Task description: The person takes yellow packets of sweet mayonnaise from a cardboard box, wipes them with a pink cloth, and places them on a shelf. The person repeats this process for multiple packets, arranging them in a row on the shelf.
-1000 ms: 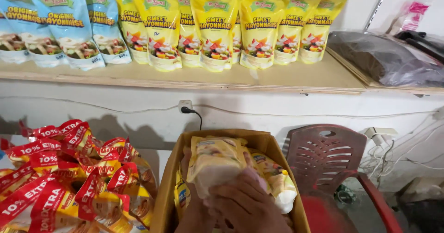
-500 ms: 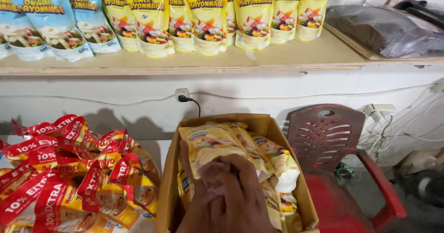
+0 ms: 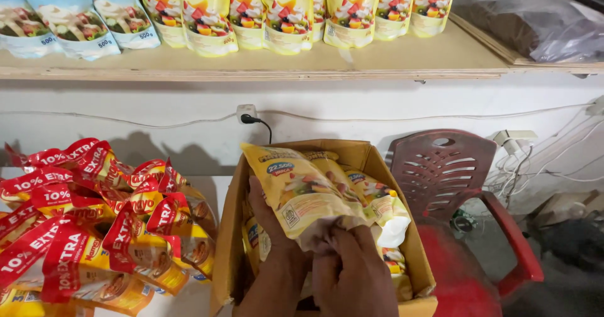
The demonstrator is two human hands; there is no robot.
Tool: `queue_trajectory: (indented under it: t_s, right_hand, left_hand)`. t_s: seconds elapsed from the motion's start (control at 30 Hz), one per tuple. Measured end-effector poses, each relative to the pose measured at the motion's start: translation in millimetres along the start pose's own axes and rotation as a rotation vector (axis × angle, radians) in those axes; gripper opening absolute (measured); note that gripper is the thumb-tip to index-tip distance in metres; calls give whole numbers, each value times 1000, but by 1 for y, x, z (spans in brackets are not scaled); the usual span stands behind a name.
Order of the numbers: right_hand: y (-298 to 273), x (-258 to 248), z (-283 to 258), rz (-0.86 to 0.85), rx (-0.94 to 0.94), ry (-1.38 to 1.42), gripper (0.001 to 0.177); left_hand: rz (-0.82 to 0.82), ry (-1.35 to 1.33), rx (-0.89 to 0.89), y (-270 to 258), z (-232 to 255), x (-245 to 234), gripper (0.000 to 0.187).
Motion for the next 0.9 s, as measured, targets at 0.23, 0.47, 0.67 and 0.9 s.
queue_trajectory:
  t_s: [0.23, 0.47, 0.67, 0.9]
  right_hand:
    - [5, -13, -23, -76, -15, 461, 37]
    - [15, -9, -48, 46, -441, 281, 35]
    - [34, -11, -48, -88, -283, 307, 21]
    - [16, -15, -36, -127, -316, 482, 21]
  left_hand:
    - [90, 34, 44, 1, 6, 7, 90]
    - [54, 18, 58, 7, 5, -8, 93]
    - [-15, -9, 89, 23, 10, -28, 97]
    - [-49, 22, -49, 19, 12, -48, 96]
Point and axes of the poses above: each hand's wrist, its own y-axis towards the middle knuckle, its own x-axis out of the palm, z = x × y, the point moved 3 cm from there along y, towards the middle knuckle, and after that the axes turned 11 degrees about z, right-handed, at the moved point
